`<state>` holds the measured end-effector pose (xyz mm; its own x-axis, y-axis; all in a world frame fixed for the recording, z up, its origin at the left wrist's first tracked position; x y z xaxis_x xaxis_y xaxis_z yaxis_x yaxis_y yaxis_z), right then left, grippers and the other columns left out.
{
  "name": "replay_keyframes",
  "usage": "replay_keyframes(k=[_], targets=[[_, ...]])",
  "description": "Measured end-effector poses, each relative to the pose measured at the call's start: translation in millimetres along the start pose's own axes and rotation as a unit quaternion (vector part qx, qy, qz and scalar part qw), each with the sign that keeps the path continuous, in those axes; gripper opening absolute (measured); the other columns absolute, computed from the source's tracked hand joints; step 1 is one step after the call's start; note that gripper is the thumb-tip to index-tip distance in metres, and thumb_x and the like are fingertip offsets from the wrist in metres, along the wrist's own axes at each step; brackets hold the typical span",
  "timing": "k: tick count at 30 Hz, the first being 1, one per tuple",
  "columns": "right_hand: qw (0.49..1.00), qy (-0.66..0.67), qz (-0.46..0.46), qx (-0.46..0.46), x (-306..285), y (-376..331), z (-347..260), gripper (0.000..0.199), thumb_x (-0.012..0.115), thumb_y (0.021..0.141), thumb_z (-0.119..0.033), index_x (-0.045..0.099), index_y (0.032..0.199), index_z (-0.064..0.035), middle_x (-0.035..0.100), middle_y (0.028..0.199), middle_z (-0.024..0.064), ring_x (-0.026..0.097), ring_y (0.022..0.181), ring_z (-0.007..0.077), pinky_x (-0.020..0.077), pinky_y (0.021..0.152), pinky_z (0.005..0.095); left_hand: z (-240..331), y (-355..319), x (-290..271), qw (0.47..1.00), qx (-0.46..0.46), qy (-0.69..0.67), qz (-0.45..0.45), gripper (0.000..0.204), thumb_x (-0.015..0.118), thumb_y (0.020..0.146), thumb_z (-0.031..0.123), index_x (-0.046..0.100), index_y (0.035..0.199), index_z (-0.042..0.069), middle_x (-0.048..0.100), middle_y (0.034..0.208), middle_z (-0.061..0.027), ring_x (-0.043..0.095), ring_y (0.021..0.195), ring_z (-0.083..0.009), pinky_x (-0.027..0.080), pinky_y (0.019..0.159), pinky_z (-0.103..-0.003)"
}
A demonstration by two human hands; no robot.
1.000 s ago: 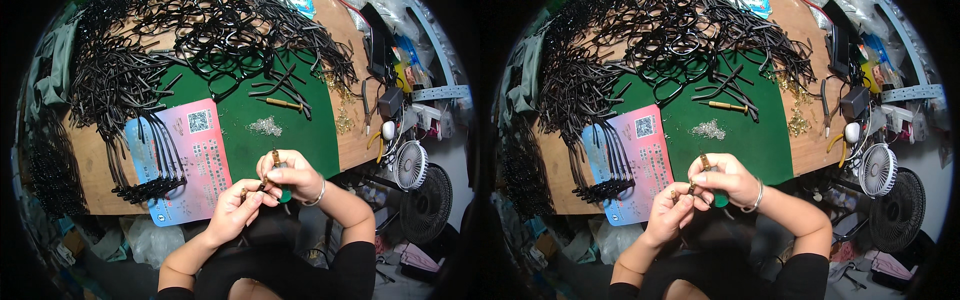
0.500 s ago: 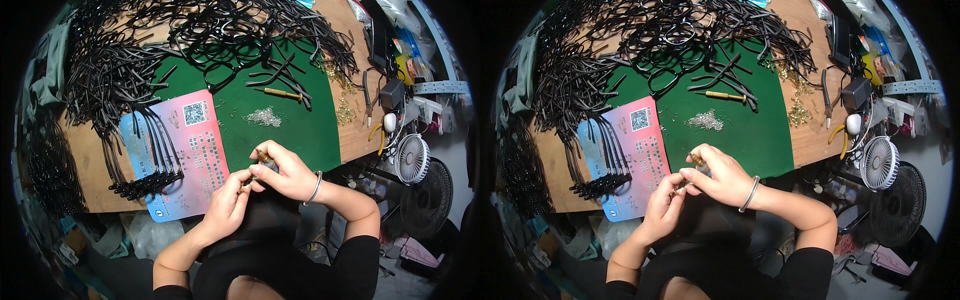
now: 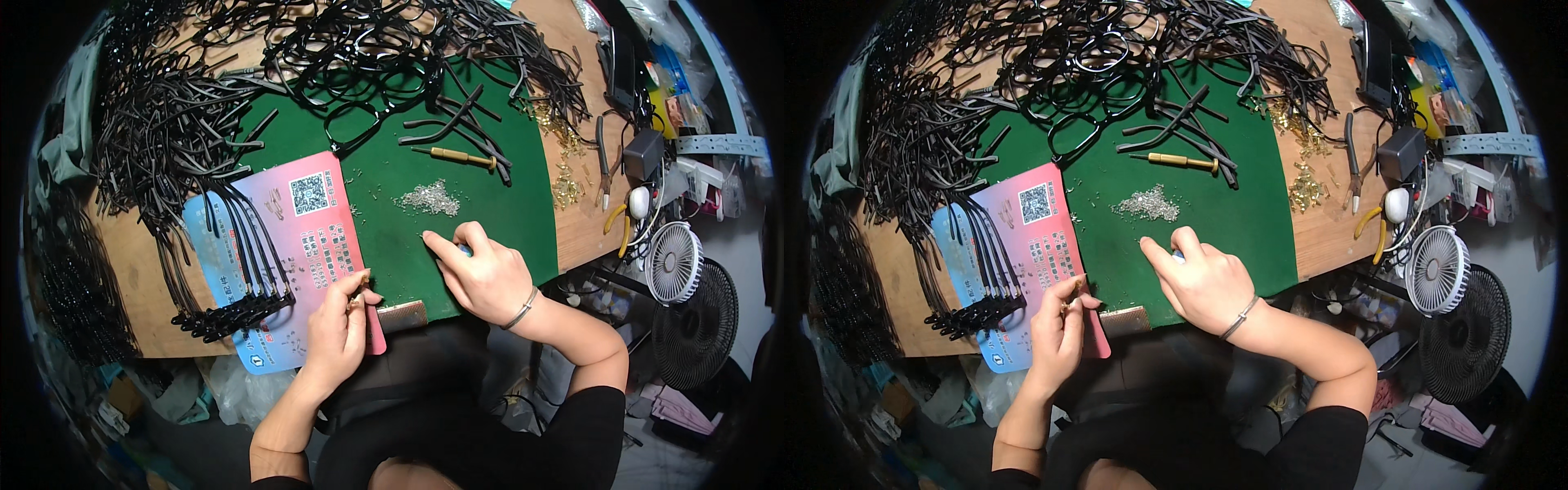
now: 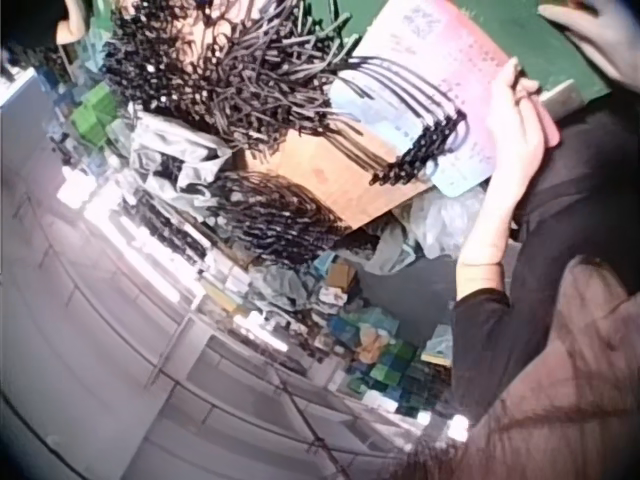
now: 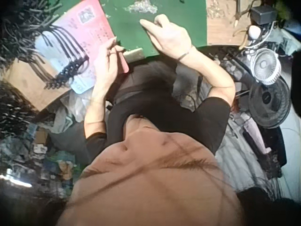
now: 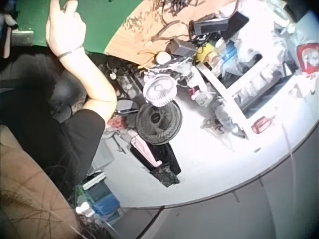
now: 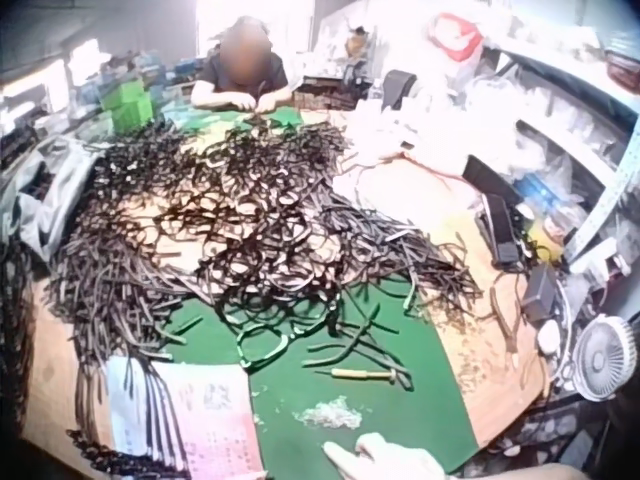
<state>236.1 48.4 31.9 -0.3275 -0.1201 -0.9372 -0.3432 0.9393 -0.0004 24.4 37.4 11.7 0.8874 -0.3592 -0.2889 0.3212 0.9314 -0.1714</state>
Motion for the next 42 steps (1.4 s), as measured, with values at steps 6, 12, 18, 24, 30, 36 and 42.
replay_keyframes(k=[6, 12, 18, 24, 30, 36, 42], targets=[[1.0, -0.002, -0.002, -0.002, 1.2, 7.4, -0.4, 0.043, 0.063, 0.071, -0.01, 0.052, 0.113, -0.0122, 0.047, 0.087, 0.0097, 0.057, 0.058, 0.0194, 0.0495, 0.045, 0.031, -0.7, 1.8, -0.5, 1.0, -0.023, -0.017, 0.0, 0.029, 0.041, 0.088, -0.005, 0.045, 0.116, -0.003, 0.062, 0.088, -0.0119, 0.061, 0.071, -0.0148, 0.049, 0.066, -0.026], [0.999, -0.028, 0.006, -0.02, 2.6, 6.2, -0.6, 0.044, 0.063, 0.07, -0.011, 0.053, 0.113, -0.0138, 0.047, 0.086, 0.0093, 0.055, 0.054, 0.0192, 0.0488, 0.044, 0.0315, 12.1, -7.8, -6.2, 0.956, -0.143, -0.256, -0.015, 0.024, 0.041, 0.093, 0.004, 0.044, 0.117, 0.0, 0.06, 0.084, -0.006, 0.04, 0.047, -0.0015, 0.033, 0.043, -0.015], [0.999, -0.025, -0.031, -0.015, 2.7, 9.5, -3.3, 0.044, 0.061, 0.071, -0.009, 0.052, 0.114, -0.0134, 0.047, 0.086, 0.0111, 0.057, 0.055, 0.0217, 0.0498, 0.046, 0.0325, 0.8, 0.5, -5.3, 0.953, -0.164, -0.25, -0.039, 0.024, 0.038, 0.094, 0.001, 0.042, 0.117, -0.002, 0.06, 0.087, -0.0075, 0.042, 0.047, -0.0019, 0.036, 0.042, -0.016], [0.947, 0.272, -0.169, 0.01, -5.6, 9.5, -35.0, 0.029, 0.05, 0.087, -0.015, 0.049, 0.115, -0.0106, 0.049, 0.091, 0.0168, 0.059, 0.065, 0.0364, 0.0525, 0.061, 0.0429, -3.2, -2.2, 0.4, 0.984, -0.118, -0.13, 0.007, 0.024, 0.041, 0.091, -0.001, 0.046, 0.114, -0.003, 0.062, 0.093, -0.0117, 0.058, 0.072, -0.0125, 0.048, 0.066, -0.025], [0.942, 0.291, -0.167, -0.031, 1.1, 19.2, -45.3, 0.024, 0.052, 0.086, -0.013, 0.05, 0.108, -0.0057, 0.049, 0.082, 0.0173, 0.057, 0.062, 0.0325, 0.0533, 0.056, 0.0376, 0.0, -1.3, 8.9, 0.998, -0.014, 0.0, 0.068, 0.026, 0.044, 0.086, -0.005, 0.048, 0.111, -0.003, 0.062, 0.095, -0.0162, 0.063, 0.086, -0.0242, 0.049, 0.075, -0.031], [0.951, 0.249, -0.184, -0.018, -0.9, 18.8, -46.4, 0.024, 0.051, 0.087, -0.015, 0.049, 0.107, -0.0036, 0.051, 0.079, 0.0172, 0.058, 0.064, 0.0318, 0.0527, 0.055, 0.038, 2.5, -4.0, 16.0, 0.993, -0.036, 0.079, 0.081, 0.032, 0.047, 0.082, -0.005, 0.048, 0.114, -0.002, 0.062, 0.093, -0.0181, 0.064, 0.082, -0.0295, 0.051, 0.072, -0.036], [0.712, 0.531, -0.399, 0.229, -0.2, 36.8, -39.6, 0.034, 0.041, 0.093, -0.019, 0.043, 0.122, -0.0009, 0.051, 0.072, 0.0, 0.048, 0.051, 0.0061, 0.0428, 0.044, 0.0212, 6.3, -2.9, 15.8, 0.99, -0.028, 0.105, 0.089, 0.034, 0.047, 0.08, -0.007, 0.048, 0.114, -0.002, 0.062, 0.092, -0.0187, 0.065, 0.079, -0.029, 0.052, 0.069, -0.036]])
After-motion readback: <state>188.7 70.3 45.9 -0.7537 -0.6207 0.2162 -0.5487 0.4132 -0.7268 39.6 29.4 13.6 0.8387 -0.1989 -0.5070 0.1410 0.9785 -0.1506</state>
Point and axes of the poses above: each hand's wrist, its own y-axis towards the middle knuckle, its own x-axis out of the palm, z = x × y, the point moved 2 cm from there along y, towards the middle knuckle
